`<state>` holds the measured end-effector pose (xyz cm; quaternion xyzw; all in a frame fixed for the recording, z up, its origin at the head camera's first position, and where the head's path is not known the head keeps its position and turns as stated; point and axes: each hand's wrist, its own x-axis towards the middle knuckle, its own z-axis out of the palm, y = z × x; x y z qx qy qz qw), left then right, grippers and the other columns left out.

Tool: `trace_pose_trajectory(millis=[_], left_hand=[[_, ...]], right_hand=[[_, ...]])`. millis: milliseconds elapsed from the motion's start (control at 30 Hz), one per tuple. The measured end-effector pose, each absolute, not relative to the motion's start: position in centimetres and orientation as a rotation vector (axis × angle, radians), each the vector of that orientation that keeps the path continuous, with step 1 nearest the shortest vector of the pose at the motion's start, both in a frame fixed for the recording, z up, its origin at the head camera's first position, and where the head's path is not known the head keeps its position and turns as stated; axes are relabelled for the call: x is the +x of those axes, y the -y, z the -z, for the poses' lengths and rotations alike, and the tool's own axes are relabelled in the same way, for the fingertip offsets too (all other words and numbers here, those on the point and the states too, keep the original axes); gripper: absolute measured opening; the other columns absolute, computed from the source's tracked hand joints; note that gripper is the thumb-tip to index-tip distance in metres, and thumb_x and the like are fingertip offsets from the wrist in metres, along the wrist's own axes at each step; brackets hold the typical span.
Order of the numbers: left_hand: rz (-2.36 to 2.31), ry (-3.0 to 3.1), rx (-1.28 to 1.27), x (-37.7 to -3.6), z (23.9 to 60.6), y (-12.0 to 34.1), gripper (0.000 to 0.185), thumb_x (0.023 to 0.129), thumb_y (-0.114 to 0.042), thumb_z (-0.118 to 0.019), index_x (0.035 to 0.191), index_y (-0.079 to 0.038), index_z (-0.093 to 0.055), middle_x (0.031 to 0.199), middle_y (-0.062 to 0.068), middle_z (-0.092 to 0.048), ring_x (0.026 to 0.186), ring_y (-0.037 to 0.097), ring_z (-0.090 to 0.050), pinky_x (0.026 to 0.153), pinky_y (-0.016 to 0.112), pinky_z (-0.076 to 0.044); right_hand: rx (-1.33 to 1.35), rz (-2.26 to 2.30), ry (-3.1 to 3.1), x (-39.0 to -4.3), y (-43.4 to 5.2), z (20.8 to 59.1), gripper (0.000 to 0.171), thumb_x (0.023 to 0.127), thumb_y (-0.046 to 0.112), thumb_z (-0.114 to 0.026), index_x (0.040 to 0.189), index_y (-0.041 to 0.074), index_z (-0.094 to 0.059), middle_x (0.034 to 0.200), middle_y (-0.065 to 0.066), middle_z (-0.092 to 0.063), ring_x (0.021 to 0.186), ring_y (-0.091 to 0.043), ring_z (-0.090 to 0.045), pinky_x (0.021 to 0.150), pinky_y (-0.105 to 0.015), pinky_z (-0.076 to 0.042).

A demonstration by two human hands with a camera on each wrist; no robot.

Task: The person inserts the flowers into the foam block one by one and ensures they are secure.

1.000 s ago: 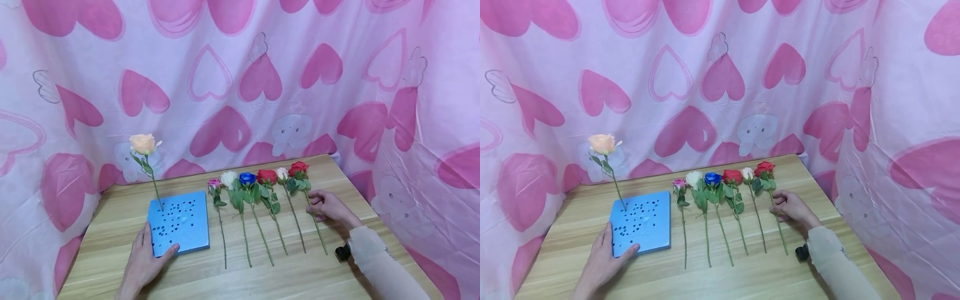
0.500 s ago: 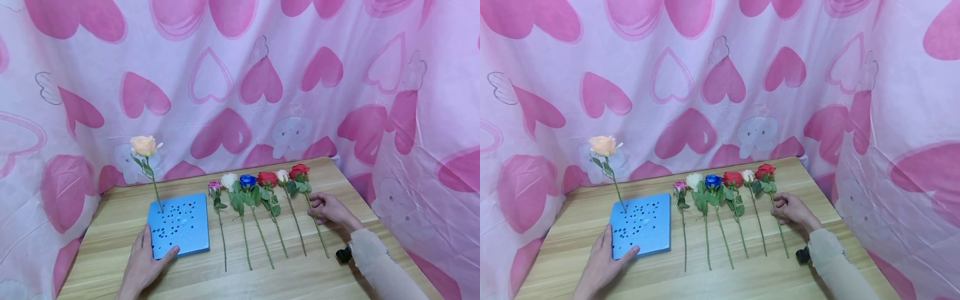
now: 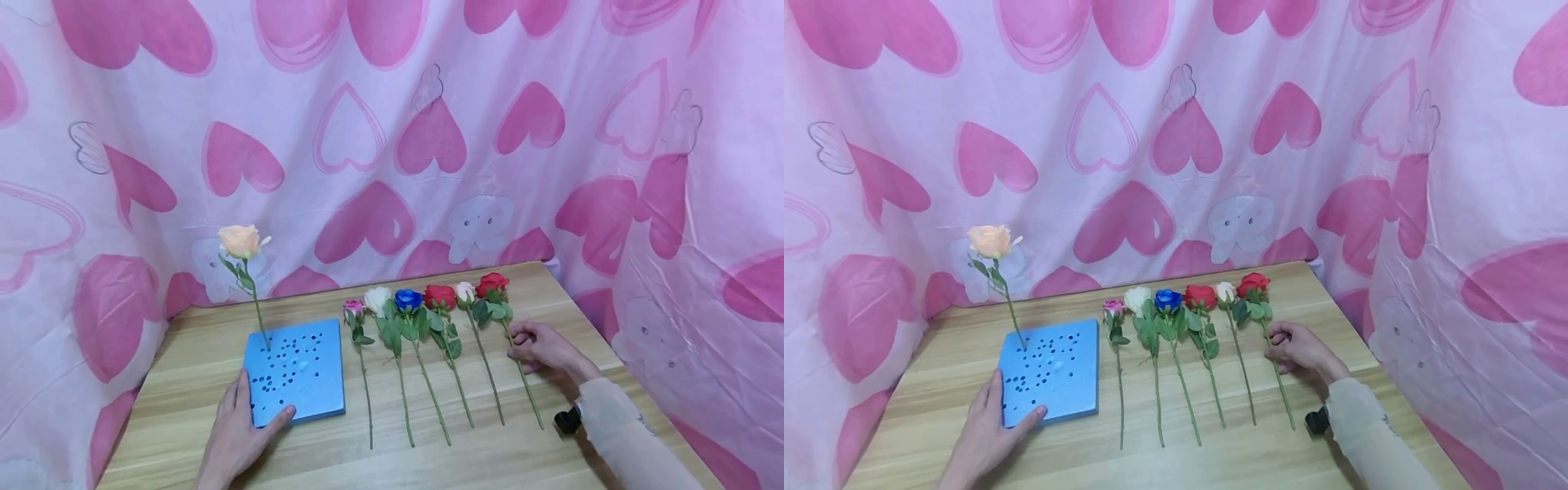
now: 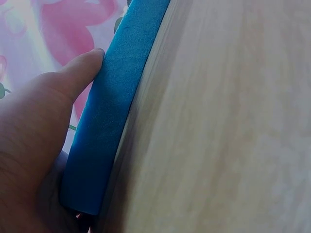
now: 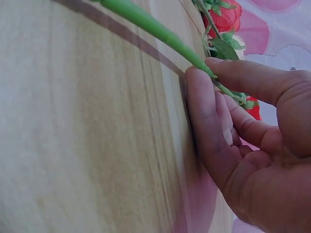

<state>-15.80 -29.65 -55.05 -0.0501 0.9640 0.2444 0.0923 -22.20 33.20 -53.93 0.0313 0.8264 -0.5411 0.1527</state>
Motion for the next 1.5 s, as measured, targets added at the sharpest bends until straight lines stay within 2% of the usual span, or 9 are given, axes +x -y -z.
trace_pose_trajectory(millis=[300, 433, 600, 833, 1133, 1367, 1500], left_hand=[[-0.707, -2.877, -0.168, -15.5, 55.2, 30.2, 0.149, 0.090, -0.092, -0.063, 0.172, 0.005, 0.017, 0.176, 0.045, 0.001, 0.161, 0.064, -0.013, 0.130, 0.076, -0.018], [-0.725, -2.883, -0.158, -15.7, 55.2, 29.9, 0.149, 0.090, -0.092, -0.063, 0.173, 0.004, 0.016, 0.176, 0.044, 0.001, 0.161, 0.064, -0.013, 0.130, 0.076, -0.018], [-0.746, -2.886, -0.135, -15.7, 55.6, 29.4, 0.148, 0.090, -0.092, -0.063, 0.174, 0.003, 0.015, 0.178, 0.042, 0.001, 0.162, 0.063, -0.014, 0.131, 0.075, -0.018], [-0.756, -2.892, -0.151, -15.7, 55.8, 29.4, 0.148, 0.090, -0.092, -0.063, 0.174, 0.002, 0.014, 0.178, 0.042, 0.001, 0.163, 0.063, -0.013, 0.132, 0.074, -0.017], [-0.758, -2.891, -0.170, -15.6, 55.5, 29.4, 0.149, 0.089, -0.093, -0.063, 0.174, 0.002, 0.013, 0.178, 0.042, 0.001, 0.163, 0.062, -0.013, 0.131, 0.075, -0.017], [-0.756, -2.887, -0.165, -15.5, 55.4, 29.4, 0.149, 0.089, -0.093, -0.063, 0.174, 0.002, 0.014, 0.178, 0.042, 0.001, 0.163, 0.062, -0.013, 0.131, 0.076, -0.016], [-0.753, -2.891, -0.161, -15.6, 55.4, 29.5, 0.149, 0.089, -0.093, -0.063, 0.174, 0.003, 0.013, 0.178, 0.042, 0.001, 0.162, 0.063, -0.013, 0.131, 0.076, -0.017]], right_hand=[[0.033, 1.604, -2.331, -22.2, -33.1, 54.3, 0.058, 0.100, -0.002, -0.078, 0.147, -0.016, -0.047, 0.119, -0.020, -0.057, 0.096, -0.023, -0.068, 0.074, -0.045, -0.071], [0.032, 1.599, -2.334, -22.5, -33.7, 54.1, 0.056, 0.103, 0.001, -0.074, 0.150, -0.013, -0.045, 0.118, -0.020, -0.062, 0.097, -0.024, -0.069, 0.073, -0.045, -0.070], [0.049, 1.658, -2.286, -22.9, -34.9, 53.7, 0.050, 0.109, 0.003, -0.067, 0.152, -0.007, -0.043, 0.116, -0.021, -0.069, 0.087, -0.025, -0.070, 0.068, -0.042, -0.069], [-0.033, 1.722, -2.292, -23.5, -35.2, 51.9, 0.059, 0.110, 0.003, -0.068, 0.158, -0.005, -0.036, 0.114, -0.031, -0.071, 0.087, -0.032, -0.077, 0.074, -0.053, -0.071], [-0.067, 1.784, -2.374, -24.3, -34.3, 49.5, 0.044, 0.109, -0.002, -0.067, 0.147, 0.007, -0.047, 0.107, -0.019, -0.069, 0.088, -0.028, -0.074, 0.075, -0.058, -0.070], [-0.136, 1.840, -2.406, -25.0, -33.2, 47.3, 0.049, 0.107, -0.007, -0.067, 0.150, 0.002, -0.046, 0.107, -0.020, -0.066, 0.088, -0.027, -0.077, 0.078, -0.058, -0.070], [-0.167, 1.855, -2.436, -25.2, -32.3, 46.2, 0.047, 0.108, -0.005, -0.067, 0.149, 0.004, -0.047, 0.107, -0.019, -0.066, 0.091, -0.027, -0.079, 0.076, -0.058, -0.070]])
